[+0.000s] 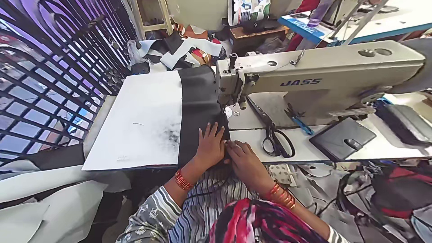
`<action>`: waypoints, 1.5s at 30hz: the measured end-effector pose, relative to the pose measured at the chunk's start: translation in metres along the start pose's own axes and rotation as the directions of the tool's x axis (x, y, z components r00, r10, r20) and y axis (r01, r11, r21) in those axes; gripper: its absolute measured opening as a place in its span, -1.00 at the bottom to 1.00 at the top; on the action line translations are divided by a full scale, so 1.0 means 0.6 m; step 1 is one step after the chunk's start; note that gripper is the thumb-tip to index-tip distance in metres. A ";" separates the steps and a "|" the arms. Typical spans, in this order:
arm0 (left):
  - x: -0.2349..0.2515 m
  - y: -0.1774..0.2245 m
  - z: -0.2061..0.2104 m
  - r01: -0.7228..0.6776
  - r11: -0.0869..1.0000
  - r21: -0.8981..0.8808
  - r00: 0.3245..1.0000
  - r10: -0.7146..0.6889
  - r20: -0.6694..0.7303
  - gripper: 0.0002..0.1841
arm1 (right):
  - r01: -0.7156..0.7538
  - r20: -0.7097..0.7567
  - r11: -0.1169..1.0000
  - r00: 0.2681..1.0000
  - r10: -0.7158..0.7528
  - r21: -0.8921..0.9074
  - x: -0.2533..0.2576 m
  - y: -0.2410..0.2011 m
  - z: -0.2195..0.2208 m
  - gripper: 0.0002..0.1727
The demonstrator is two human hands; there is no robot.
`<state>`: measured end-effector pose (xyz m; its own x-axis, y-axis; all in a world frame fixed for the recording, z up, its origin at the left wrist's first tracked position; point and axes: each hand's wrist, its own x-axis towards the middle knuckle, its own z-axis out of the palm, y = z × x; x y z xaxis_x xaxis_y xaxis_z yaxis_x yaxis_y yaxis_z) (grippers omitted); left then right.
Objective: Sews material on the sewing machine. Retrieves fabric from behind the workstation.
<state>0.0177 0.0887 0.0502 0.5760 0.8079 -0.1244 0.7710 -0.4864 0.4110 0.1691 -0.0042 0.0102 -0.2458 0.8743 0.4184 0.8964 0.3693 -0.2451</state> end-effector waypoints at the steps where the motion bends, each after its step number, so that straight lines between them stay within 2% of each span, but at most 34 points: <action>1: -0.002 -0.003 0.004 0.012 0.999 0.035 1.000 -0.012 0.011 -0.39 | 0.000 0.002 1.000 1.000 0.000 0.000 -0.001 0.000 0.000 -0.49; 5: 0.005 -0.029 0.014 -0.088 0.995 0.040 0.989 0.092 -0.114 -0.45 | -0.003 0.023 1.000 1.000 0.003 0.004 -0.001 -0.002 -0.003 -0.47; 9: 0.015 -0.043 0.020 -0.273 0.962 -0.019 0.926 0.257 -0.278 -0.61 | 0.001 0.029 1.000 1.000 -0.002 0.022 -0.003 -0.003 -0.005 -0.46; 11: 0.014 -0.040 0.017 -0.249 0.968 -0.032 0.940 0.234 -0.249 -0.60 | 0.007 0.030 1.000 1.000 -0.008 0.021 -0.007 -0.003 -0.004 -0.44; 14: -0.005 -0.008 -0.003 -0.051 0.998 0.022 0.999 0.052 -0.007 -0.42 | 0.004 0.035 1.000 0.999 -0.004 0.024 -0.011 -0.004 -0.008 -0.44; 16: -0.015 0.005 -0.002 0.031 0.997 0.065 0.998 -0.034 0.053 -0.39 | 0.008 0.035 1.000 0.999 -0.009 0.019 -0.013 -0.003 -0.008 -0.44; 17: -0.019 0.005 0.005 0.028 0.998 0.049 1.000 -0.028 0.003 -0.43 | 0.012 0.029 1.000 0.999 -0.013 0.015 -0.014 -0.002 -0.006 -0.44; 19: -0.022 -0.007 0.025 -0.065 0.998 -0.001 0.983 0.063 -0.172 -0.53 | 0.017 0.023 1.000 1.000 -0.018 0.012 -0.015 -0.001 -0.005 -0.44; 20: -0.022 -0.012 0.028 -0.101 0.995 -0.014 0.975 0.097 -0.199 -0.55 | 0.014 0.025 1.000 1.000 -0.015 0.012 -0.016 -0.002 -0.005 -0.43; 24: -0.018 -0.015 0.015 -0.096 0.995 0.015 0.992 0.097 -0.075 -0.42 | 0.011 0.049 1.000 0.999 -0.012 0.009 -0.012 -0.002 -0.010 -0.43; 26: -0.013 -0.018 0.013 -0.094 0.995 0.045 0.993 0.096 -0.062 -0.39 | 0.010 0.055 1.000 0.998 -0.011 0.002 -0.011 0.000 -0.010 -0.43; 28: -0.005 -0.026 0.013 -0.118 0.992 0.053 0.988 0.123 -0.096 -0.43 | 0.007 0.052 1.000 0.999 -0.007 0.007 -0.012 0.000 -0.010 -0.43; 32: 0.003 -0.032 0.020 -0.217 0.976 -0.001 0.943 0.210 -0.260 -0.58 | 0.022 0.030 1.000 0.999 -0.022 0.014 -0.011 0.000 -0.008 -0.45; 34: -0.005 -0.019 0.022 -0.161 0.986 -0.041 0.959 0.147 -0.244 -0.60 | 0.022 0.021 1.000 1.000 -0.022 0.008 -0.011 0.000 -0.007 -0.44; 37: -0.022 0.000 0.013 -0.006 1.000 -0.001 0.999 0.006 -0.043 -0.43 | 0.014 0.026 1.000 1.000 -0.014 0.016 -0.011 0.001 -0.008 -0.43; 38: -0.023 -0.002 0.015 0.002 1.000 0.031 1.000 -0.001 -0.029 -0.40 | 0.009 0.036 1.000 0.999 -0.010 0.025 -0.011 0.002 -0.009 -0.45; 42: -0.011 -0.029 0.017 -0.103 0.994 0.047 0.987 0.108 -0.120 -0.48 | 0.012 0.044 0.999 0.999 -0.013 0.038 -0.013 0.000 -0.012 -0.45; 45: 0.000 -0.044 0.017 -0.246 0.969 -0.008 0.943 0.238 -0.232 -0.60 | 0.012 0.058 0.999 0.998 -0.015 0.050 -0.012 0.000 -0.013 -0.45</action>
<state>0.0000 0.0980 0.0299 0.6636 0.7235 0.1901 0.6033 -0.6678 0.4360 0.1734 -0.0128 0.0139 -0.2799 0.8855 0.3708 0.8739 0.3949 -0.2835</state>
